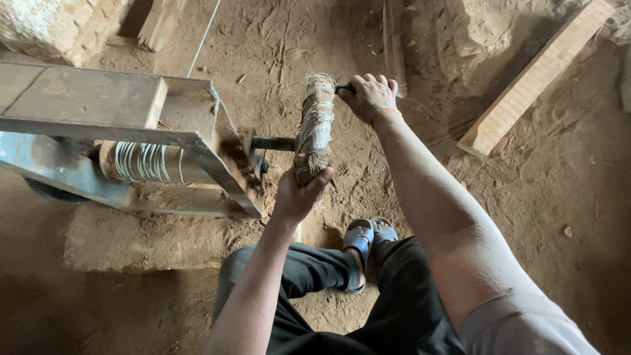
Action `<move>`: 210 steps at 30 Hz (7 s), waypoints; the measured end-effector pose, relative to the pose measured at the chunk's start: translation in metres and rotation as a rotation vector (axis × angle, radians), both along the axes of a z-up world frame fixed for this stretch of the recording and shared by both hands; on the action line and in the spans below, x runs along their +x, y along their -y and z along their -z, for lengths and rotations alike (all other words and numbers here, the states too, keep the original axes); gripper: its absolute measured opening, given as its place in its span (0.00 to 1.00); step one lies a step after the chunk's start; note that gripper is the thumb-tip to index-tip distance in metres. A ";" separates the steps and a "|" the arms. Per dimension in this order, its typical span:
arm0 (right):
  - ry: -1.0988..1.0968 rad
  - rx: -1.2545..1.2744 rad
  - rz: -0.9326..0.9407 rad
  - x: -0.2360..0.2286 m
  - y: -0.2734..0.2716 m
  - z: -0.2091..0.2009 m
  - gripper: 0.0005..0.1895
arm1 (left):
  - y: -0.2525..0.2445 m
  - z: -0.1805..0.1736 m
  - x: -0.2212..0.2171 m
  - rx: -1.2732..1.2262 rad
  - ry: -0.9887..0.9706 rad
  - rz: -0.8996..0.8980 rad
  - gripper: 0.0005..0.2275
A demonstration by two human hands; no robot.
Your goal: The person winds a length of rope onto a wooden pulley using a metal crank handle and a small tool to guide the strands.
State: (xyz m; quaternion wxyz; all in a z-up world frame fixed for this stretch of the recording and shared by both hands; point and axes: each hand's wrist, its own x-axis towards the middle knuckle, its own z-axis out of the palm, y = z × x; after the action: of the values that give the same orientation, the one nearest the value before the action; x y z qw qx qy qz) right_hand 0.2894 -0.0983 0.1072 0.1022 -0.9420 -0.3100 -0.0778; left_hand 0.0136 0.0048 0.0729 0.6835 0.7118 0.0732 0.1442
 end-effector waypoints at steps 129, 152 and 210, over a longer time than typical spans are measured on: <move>-0.155 -0.023 0.023 -0.035 0.008 0.109 0.31 | -0.036 -0.123 0.173 0.879 -0.753 -0.078 0.17; -0.105 0.047 0.011 -0.046 0.013 0.126 0.31 | -0.038 -0.128 0.174 0.878 -0.677 -0.134 0.22; -0.127 0.078 -0.011 -0.070 0.029 0.158 0.32 | 0.005 -0.106 0.092 0.952 -0.463 -0.313 0.41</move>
State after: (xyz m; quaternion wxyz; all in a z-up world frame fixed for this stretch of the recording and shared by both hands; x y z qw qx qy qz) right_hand 0.2195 -0.1278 -0.0508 0.1586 -0.9387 -0.3047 -0.0295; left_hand 0.1051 0.0000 0.1792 0.2226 0.9360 0.2534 0.1009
